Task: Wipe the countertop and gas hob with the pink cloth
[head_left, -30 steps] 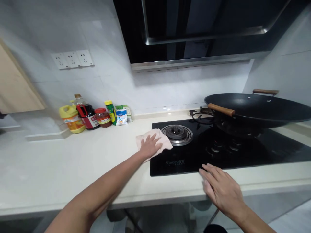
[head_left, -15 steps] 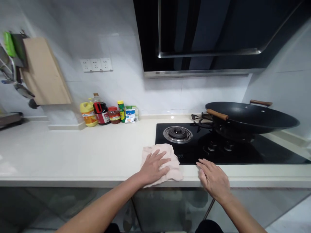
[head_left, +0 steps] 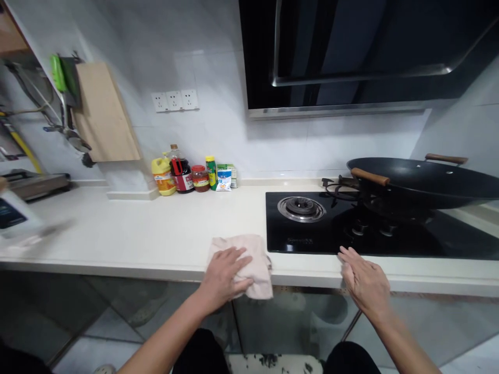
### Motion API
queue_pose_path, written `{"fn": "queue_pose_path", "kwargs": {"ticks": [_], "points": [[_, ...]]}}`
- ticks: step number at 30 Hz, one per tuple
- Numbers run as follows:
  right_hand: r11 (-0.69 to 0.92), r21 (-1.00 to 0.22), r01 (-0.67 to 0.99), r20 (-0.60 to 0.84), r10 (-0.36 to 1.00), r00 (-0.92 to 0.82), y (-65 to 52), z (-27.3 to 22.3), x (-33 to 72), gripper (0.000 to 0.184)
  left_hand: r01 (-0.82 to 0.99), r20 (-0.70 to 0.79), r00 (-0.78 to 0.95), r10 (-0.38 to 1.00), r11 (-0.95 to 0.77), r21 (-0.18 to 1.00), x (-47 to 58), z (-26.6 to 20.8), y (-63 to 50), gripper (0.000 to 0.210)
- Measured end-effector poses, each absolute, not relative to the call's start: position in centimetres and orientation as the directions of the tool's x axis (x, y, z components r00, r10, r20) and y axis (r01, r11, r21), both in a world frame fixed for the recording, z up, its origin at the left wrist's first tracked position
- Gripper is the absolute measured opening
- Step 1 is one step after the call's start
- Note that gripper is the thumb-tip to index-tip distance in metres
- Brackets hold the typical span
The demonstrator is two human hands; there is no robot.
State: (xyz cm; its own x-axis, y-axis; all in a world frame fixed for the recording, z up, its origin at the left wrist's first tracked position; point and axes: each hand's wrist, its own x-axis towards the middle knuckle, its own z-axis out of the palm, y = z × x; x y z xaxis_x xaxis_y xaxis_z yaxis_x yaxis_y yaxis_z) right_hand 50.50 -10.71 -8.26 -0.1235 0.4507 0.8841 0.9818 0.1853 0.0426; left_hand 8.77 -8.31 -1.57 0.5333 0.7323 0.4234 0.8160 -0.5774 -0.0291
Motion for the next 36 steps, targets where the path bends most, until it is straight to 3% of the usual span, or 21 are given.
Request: {"fn": "queue_pose_path", "kwargs": {"ticks": [8, 12, 17, 21, 24, 29, 36], "points": [[0.175, 0.003, 0.985, 0.881, 0.465, -0.086, -10.9, -8.2, 50.1, 0.027, 0.975, 0.258, 0.15, 0.954, -0.099, -0.2, -5.7, -0.3, -6.7, 0.098], [0.165, -0.033, 0.986, 0.878, 0.477, -0.05, -10.9, -8.5, 50.1, 0.029, 0.972, 0.183, 0.039, 0.982, 0.005, -0.236, -13.3, -0.2, -6.0, 0.096], [0.175, -0.056, 0.983, 0.886, 0.464, -0.032, -11.0, -8.4, 49.6, 0.028, 0.963, 0.229, 0.022, 0.973, 0.041, -0.267, -18.9, -0.4, -5.7, 0.088], [0.132, -0.111, 0.985, 0.912, 0.407, 0.049, -10.9, -8.4, 48.8, 0.026, 0.95, 0.305, 0.059, 0.95, 0.04, -0.31, -16.3, -0.9, -6.9, 0.075], [0.119, -0.153, 0.981, 0.921, 0.377, 0.098, -10.7, -8.6, 48.4, 0.026, 0.957, 0.336, 0.083, 0.938, 0.02, -0.291, -9.9, -0.9, -8.3, 0.076], [0.126, -0.213, 0.969, 0.902, 0.407, 0.146, -10.9, -9.1, 48.3, 0.027, 0.949, 0.313, 0.293, 0.904, -0.235, -0.21, 5.3, -1.7, -9.4, 0.083], [0.243, -0.212, 0.947, 0.879, 0.47, 0.076, -11.8, -10.5, 49.7, 0.032, 0.738, 0.308, 0.672, 0.674, -0.647, -0.192, 24.5, -2.5, -9.6, 0.082]]}}
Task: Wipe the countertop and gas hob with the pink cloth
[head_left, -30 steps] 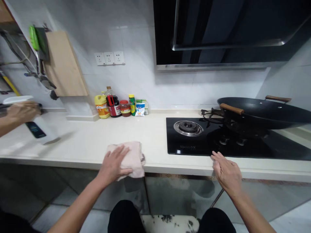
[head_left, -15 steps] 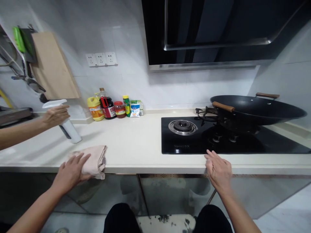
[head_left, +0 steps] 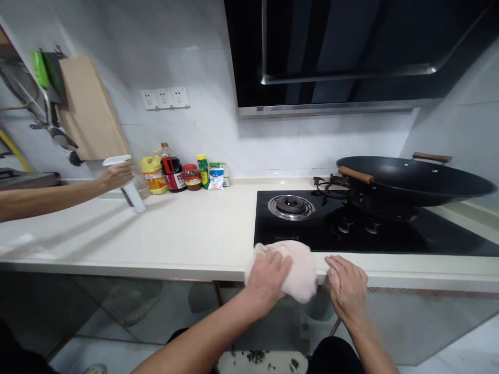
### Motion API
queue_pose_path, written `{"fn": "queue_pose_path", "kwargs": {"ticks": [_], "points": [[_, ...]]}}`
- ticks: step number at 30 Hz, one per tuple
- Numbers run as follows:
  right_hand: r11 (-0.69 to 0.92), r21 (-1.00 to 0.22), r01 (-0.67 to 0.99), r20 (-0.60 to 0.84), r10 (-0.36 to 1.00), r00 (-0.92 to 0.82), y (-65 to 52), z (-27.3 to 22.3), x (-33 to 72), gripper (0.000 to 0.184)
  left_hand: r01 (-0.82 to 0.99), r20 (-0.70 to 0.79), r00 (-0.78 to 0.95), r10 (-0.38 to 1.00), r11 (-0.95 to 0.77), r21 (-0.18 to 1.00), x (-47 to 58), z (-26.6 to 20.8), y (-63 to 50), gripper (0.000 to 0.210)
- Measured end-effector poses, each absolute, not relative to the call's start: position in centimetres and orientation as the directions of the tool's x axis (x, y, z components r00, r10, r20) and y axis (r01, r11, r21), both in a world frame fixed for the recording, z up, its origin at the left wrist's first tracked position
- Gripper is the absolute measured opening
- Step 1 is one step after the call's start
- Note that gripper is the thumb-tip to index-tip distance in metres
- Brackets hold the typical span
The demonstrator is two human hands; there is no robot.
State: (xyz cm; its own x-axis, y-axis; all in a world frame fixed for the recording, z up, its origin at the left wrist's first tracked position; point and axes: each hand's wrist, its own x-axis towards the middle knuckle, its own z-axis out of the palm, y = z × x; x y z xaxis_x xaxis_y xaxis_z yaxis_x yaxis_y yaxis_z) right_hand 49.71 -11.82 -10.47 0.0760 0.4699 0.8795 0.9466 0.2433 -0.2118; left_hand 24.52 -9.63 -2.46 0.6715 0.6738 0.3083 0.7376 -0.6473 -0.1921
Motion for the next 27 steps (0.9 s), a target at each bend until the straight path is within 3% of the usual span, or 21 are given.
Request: {"fn": "queue_pose_path", "kwargs": {"ticks": [4, 8, 14, 19, 27], "points": [[0.36, -0.276, 0.891, 0.884, 0.459, 0.088, -12.1, -11.3, 51.2, 0.04, 0.591, 0.337, 0.793, 0.507, -0.775, -0.224, 32.4, -2.2, -9.8, 0.067], [0.269, -0.305, 0.914, 0.873, 0.462, 0.155, -12.0, -11.5, 51.8, 0.051, 0.602, 0.452, 0.766, 0.458, -0.758, -0.253, 36.3, -3.0, -9.8, 0.046], [0.223, -0.155, 0.962, 0.825, 0.565, 0.003, -12.0, -11.5, 52.5, 0.05, 0.553, 0.483, 0.783, 0.391, -0.794, -0.253, 33.1, -2.9, -9.9, 0.058], [0.177, -0.188, 0.966, 0.752, 0.658, 0.026, -12.5, -11.1, 52.5, 0.056, 0.624, 0.5, 0.729, 0.466, -0.753, -0.209, 26.0, -3.3, -9.7, 0.071], [0.079, -0.092, 0.993, 0.838, 0.545, 0.035, -12.5, -10.6, 50.5, 0.044, 0.826, 0.502, 0.548, 0.668, -0.527, -0.2, 6.5, -4.4, -8.3, 0.077]]}}
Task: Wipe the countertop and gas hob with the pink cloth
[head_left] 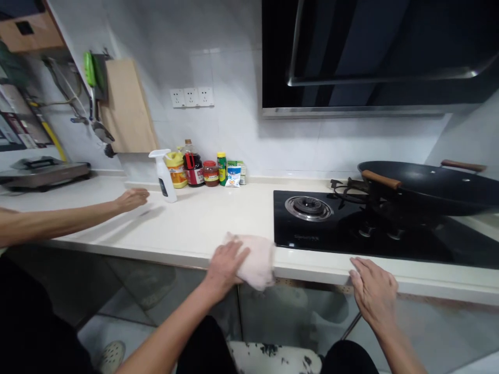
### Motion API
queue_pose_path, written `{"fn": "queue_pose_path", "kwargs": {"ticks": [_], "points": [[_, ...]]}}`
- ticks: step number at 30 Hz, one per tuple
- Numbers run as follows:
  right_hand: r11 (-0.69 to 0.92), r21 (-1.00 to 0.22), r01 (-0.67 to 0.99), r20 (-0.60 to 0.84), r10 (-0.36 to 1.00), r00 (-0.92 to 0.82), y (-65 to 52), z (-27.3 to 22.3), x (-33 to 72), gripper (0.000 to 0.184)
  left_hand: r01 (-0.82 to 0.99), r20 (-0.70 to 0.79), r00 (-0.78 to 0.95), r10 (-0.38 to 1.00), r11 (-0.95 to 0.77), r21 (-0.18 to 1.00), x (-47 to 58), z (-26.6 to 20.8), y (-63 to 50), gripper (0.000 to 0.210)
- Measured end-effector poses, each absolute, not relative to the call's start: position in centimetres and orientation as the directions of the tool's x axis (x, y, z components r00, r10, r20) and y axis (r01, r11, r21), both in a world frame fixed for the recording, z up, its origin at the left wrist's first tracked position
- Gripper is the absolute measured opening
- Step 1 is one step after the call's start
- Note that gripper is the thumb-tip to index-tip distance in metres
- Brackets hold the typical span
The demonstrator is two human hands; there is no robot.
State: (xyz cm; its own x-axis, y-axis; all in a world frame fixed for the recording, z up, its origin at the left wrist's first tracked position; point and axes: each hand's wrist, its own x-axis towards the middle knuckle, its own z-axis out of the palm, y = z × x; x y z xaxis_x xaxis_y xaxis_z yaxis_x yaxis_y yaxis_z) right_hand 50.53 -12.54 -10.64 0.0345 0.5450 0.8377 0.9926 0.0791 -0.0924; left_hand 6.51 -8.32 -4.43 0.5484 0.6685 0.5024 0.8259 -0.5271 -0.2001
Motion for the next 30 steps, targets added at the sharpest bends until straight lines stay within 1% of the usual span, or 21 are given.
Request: {"fn": "queue_pose_path", "kwargs": {"ticks": [2, 7, 10, 13, 15, 19, 21, 24, 26, 28, 30], "points": [[0.078, -0.097, 0.992, 0.842, 0.538, 0.04, -12.5, -10.5, 50.3, 0.042, 0.88, 0.473, 0.473, 0.743, -0.43, -0.204, 1.3, -3.7, -8.2, 0.08], [0.098, -0.123, 0.987, 0.835, 0.547, 0.05, -12.5, -10.5, 50.2, 0.039, 0.964, 0.345, 0.21, 0.915, -0.135, -0.23, -9.7, -1.4, -7.9, 0.082], [0.113, -0.129, 0.985, 0.854, 0.518, 0.053, -12.3, -10.8, 50.3, 0.038, 0.965, 0.289, 0.064, 0.955, 0.014, -0.26, -13.1, -0.4, -8.0, 0.08], [0.136, -0.13, 0.982, 0.869, 0.493, 0.046, -12.1, -11.0, 50.3, 0.038, 0.958, 0.292, 0.023, 0.956, 0.062, -0.28, -13.0, -0.2, -8.6, 0.079], [0.144, -0.135, 0.98, 0.877, 0.478, 0.051, -12.1, -10.9, 50.1, 0.037, 0.959, 0.322, 0.048, 0.945, 0.047, -0.281, -11.2, -0.5, -9.0, 0.077], [0.152, -0.165, 0.975, 0.886, 0.458, 0.079, -12.1, -10.3, 49.5, 0.033, 0.96, 0.388, 0.19, 0.902, -0.087, -0.267, -4.1, -1.6, -9.6, 0.075], [0.158, -0.187, 0.97, 0.876, 0.473, 0.092, -12.2, -9.9, 49.4, 0.031, 0.95, 0.413, 0.261, 0.872, -0.157, -0.27, 0.7, -2.3, -9.7, 0.075], [0.199, -0.232, 0.952, 0.839, 0.535, 0.092, -12.7, -9.2, 49.5, 0.03, 0.93, 0.426, 0.348, 0.835, -0.251, -0.268, 8.5, -3.4, -10.0, 0.077], [0.262, -0.307, 0.915, 0.811, 0.576, 0.107, -13.7, -8.4, 49.7, 0.031, 0.907, 0.429, 0.415, 0.802, -0.333, -0.257, 13.5, -4.1, -10.0, 0.08], [0.323, -0.428, 0.844, 0.784, 0.597, 0.169, -15.1, -7.6, 49.6, 0.032, 0.867, 0.447, 0.498, 0.744, -0.417, -0.272, 18.2, -4.5, -9.9, 0.078], [0.366, -0.529, 0.765, 0.765, 0.596, 0.244, -16.6, -6.7, 48.8, 0.033, 0.806, 0.475, 0.591, 0.651, -0.502, -0.315, 22.6, -4.7, -9.7, 0.066]]}}
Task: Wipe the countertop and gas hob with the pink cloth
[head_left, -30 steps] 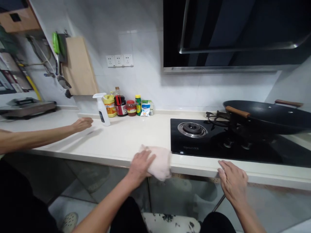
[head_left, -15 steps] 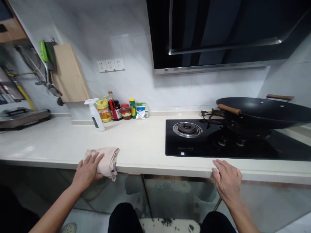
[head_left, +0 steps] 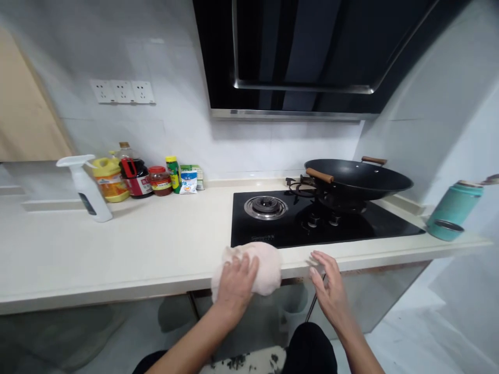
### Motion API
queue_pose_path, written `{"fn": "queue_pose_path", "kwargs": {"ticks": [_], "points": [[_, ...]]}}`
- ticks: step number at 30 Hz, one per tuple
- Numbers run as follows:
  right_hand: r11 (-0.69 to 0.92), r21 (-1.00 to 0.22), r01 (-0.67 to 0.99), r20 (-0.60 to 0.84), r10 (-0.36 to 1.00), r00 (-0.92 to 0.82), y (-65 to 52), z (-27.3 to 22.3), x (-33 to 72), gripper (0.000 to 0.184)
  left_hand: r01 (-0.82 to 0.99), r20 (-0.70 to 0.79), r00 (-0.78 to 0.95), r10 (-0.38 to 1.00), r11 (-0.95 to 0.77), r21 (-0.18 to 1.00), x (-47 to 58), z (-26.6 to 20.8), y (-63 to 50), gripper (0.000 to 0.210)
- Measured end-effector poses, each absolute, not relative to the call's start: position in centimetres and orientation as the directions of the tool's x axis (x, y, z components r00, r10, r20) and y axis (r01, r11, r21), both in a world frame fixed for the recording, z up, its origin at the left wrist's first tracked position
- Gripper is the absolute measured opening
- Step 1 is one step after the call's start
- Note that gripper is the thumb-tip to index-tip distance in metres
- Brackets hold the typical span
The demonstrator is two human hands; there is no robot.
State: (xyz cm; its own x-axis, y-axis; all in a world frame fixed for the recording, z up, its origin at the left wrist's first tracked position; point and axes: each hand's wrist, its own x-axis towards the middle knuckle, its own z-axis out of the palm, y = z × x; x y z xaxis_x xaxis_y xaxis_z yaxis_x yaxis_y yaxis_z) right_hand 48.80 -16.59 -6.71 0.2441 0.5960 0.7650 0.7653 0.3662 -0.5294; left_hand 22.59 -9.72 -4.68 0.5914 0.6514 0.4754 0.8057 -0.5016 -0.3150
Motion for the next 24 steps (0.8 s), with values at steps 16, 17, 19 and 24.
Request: {"fn": "queue_pose_path", "kwargs": {"ticks": [16, 17, 19, 24], "points": [[0.268, -0.107, 0.958, 0.528, 0.832, -0.174, -14.6, -5.1, 44.5, 0.096, 0.498, 0.57, 0.665, 0.483, -0.855, 0.143, 18.5, -2.3, -6.0, 0.044], [0.24, -0.079, 0.968, 0.483, 0.858, -0.173, -13.9, -4.4, 43.4, 0.099, 0.538, 0.604, 0.612, 0.51, -0.829, 0.154, 16.5, -1.8, -5.3, 0.04], [0.204, -0.04, 0.978, 0.419, 0.892, -0.169, -12.4, -3.2, 40.5, 0.099, 0.612, 0.644, 0.522, 0.56, -0.771, 0.174, 13.2, -0.9, -3.6, 0.043], [0.46, 0.136, 0.877, 0.393, 0.788, -0.474, -9.6, -2.1, 34.2, 0.09, 0.752, 0.637, 0.345, 0.689, -0.609, 0.251, 8.9, -0.6, -0.3, 0.055]]}}
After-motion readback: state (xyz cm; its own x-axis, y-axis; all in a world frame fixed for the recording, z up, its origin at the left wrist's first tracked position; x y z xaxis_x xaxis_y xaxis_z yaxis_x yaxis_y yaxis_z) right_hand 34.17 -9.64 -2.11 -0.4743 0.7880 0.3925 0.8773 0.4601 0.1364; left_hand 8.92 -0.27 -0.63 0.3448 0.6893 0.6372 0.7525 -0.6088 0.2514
